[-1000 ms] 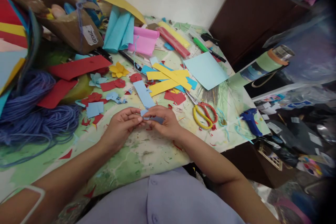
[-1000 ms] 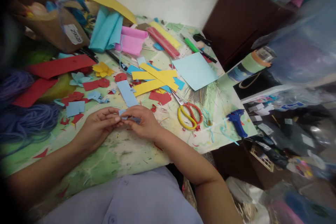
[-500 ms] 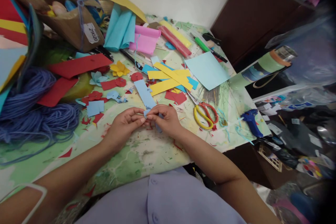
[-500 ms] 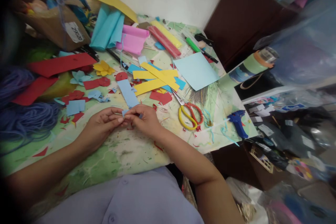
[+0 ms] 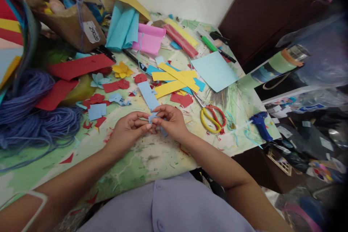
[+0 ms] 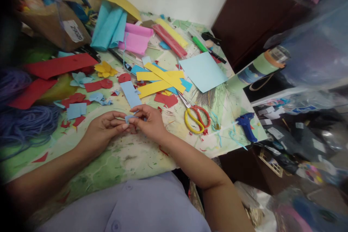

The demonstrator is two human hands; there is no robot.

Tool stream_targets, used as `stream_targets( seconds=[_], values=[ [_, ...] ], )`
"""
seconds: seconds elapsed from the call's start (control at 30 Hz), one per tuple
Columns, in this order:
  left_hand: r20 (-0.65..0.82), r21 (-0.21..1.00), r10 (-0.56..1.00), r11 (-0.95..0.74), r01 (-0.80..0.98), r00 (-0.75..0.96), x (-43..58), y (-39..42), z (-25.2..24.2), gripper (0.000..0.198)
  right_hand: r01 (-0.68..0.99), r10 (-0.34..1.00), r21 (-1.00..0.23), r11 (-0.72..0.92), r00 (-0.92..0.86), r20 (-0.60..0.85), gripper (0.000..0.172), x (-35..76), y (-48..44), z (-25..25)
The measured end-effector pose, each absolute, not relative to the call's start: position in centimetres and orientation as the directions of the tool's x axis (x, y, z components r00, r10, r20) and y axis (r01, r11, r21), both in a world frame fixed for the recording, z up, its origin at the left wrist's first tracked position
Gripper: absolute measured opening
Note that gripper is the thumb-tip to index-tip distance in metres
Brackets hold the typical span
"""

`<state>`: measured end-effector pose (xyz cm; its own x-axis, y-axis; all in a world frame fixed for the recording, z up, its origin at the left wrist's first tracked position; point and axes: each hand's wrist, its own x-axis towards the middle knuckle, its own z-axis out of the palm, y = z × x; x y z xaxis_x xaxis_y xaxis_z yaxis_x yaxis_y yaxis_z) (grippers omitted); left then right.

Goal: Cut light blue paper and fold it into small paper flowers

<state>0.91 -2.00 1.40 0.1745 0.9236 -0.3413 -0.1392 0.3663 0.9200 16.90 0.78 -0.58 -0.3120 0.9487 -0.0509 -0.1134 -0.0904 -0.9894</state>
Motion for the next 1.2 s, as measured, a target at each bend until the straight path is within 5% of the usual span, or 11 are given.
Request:
stream_targets(
  seconds=[0.77, 1.07, 1.2],
  values=[
    [-0.171, 0.976, 0.982, 0.157, 0.154, 0.083, 0.67, -2.48, 1.97, 0.031, -0.166, 0.942, -0.973, -0.159, -0.321, -0.099, 0.035, 16.74, 0.73, -0.36],
    [0.014, 0.936, 0.998, -0.036, 0.351, 0.067, 0.22, -2.64, 1.63, 0.043, -0.337, 0.942, -0.911, -0.239, -0.309, -0.133, 0.039, 16.2, 0.64, -0.15],
    [-0.053, 0.957, 0.997, 0.038, 0.286, 0.048, 0.57, -2.45, 1.5, 0.052, -0.314, 0.955, -0.929, -0.198, -0.275, -0.11, 0.036, 16.34, 0.67, -0.12]
  ],
)
